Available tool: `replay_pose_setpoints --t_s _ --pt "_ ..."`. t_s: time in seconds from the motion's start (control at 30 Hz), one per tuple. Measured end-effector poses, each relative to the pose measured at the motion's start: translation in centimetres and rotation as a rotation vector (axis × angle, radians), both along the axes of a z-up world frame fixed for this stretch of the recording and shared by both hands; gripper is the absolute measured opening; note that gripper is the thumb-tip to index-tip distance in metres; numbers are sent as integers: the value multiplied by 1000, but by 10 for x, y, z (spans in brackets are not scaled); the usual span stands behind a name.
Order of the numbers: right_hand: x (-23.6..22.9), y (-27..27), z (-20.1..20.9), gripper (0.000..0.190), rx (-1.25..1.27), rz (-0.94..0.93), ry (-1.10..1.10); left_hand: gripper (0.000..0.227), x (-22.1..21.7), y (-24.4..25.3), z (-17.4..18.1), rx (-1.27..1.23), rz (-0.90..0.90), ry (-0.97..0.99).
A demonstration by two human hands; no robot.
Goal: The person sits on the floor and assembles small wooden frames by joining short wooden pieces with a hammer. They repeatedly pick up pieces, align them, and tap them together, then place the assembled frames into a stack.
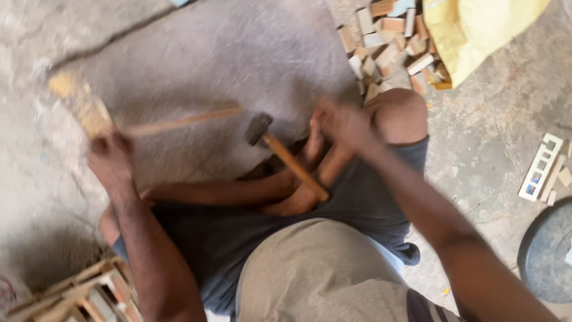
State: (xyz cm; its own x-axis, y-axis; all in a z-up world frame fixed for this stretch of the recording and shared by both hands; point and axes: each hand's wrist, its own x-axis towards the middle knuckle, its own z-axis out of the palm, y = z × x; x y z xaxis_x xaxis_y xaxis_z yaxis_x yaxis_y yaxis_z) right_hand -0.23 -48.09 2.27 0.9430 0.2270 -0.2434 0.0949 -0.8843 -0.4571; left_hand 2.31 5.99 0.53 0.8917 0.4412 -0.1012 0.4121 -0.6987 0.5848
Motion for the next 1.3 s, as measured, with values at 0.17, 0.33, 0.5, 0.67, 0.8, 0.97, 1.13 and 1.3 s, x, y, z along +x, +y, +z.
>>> replay_pose_setpoints --t_s 0.17,0.33,0.5,0.67,0.8,0.97,1.13,1.3 --pt "149 -123 -58 29 -134 -215 -156 55 -11 22 -51 219 -74 544" --pt "207 -124 -125 58 -358 -208 -286 47 -11 1 -40 199 -34 291" --pt "193 -105 -98 31 -260 -601 144 42 -19 -9 -18 246 -96 -80" --pt "162 -64 -5 26 180 -380 -505 36 5 -59 -1 -44 -309 -283" --pt "111 9 20 71 1182 -608 253 57 12 -137 -8 -47 -646 -146" --pt "74 54 15 46 1423 -357 543 29 14 -152 -19 77 -607 330" --pt "51 63 1 40 1815 -334 592 36 12 -87 15 -235 -386 -730" --pt "37 101 3 47 1857 -418 836 52 0 -57 42 -1015 85 -835"
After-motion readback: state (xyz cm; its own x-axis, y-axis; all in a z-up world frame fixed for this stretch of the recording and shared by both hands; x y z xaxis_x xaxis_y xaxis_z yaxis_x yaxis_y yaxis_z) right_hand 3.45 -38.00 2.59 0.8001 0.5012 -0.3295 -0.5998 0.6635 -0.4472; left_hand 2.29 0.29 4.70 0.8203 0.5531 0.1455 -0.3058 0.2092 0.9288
